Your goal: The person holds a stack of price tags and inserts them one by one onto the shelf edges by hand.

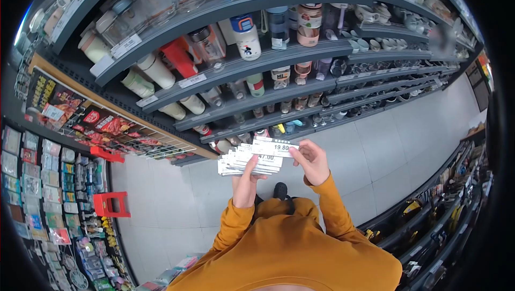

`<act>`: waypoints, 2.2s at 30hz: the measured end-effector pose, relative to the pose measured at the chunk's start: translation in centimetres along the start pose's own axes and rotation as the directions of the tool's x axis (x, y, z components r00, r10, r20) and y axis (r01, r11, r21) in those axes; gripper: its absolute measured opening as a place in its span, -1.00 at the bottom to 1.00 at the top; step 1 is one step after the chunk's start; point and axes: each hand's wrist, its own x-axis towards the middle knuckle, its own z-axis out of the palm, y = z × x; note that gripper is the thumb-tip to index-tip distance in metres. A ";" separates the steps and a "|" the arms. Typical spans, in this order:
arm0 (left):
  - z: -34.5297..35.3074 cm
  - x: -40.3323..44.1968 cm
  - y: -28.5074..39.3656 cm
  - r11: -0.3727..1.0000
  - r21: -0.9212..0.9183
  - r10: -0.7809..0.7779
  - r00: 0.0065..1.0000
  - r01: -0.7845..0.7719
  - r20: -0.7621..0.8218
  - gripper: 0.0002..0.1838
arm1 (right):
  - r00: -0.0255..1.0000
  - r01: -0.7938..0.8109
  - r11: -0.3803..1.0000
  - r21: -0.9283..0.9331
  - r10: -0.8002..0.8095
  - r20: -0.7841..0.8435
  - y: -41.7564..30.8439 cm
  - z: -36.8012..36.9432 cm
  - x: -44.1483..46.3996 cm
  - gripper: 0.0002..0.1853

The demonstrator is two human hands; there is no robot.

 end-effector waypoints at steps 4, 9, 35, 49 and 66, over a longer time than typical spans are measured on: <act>-0.1 1.1 -1.1 0.999 0.017 -0.046 0.998 0.045 0.045 -0.69 | 0.995 -0.032 0.999 0.016 0.034 -0.098 0.8 -2.1 -0.2 -0.82; -0.8 2.4 -1.3 0.994 -0.014 -0.109 0.993 0.110 0.046 -0.68 | 0.992 -0.046 0.999 0.029 0.049 -0.118 1.8 -2.6 0.7 -0.79; -3.6 16.0 2.5 0.959 0.118 -0.267 0.961 0.257 0.074 -0.69 | 0.957 -0.070 0.572 -0.818 -0.194 -0.217 11.2 -16.5 22.1 -0.85; 6.5 15.8 -6.2 0.973 0.013 -0.226 0.966 0.229 -0.124 -0.66 | 0.997 0.072 0.402 -0.913 -0.036 0.063 15.5 -25.6 33.7 -0.88; 14.5 14.6 -10.4 0.990 -0.039 -0.138 0.961 0.133 -0.238 -0.70 | 0.882 0.465 0.163 -0.870 -0.004 0.471 18.6 -26.9 35.7 -0.75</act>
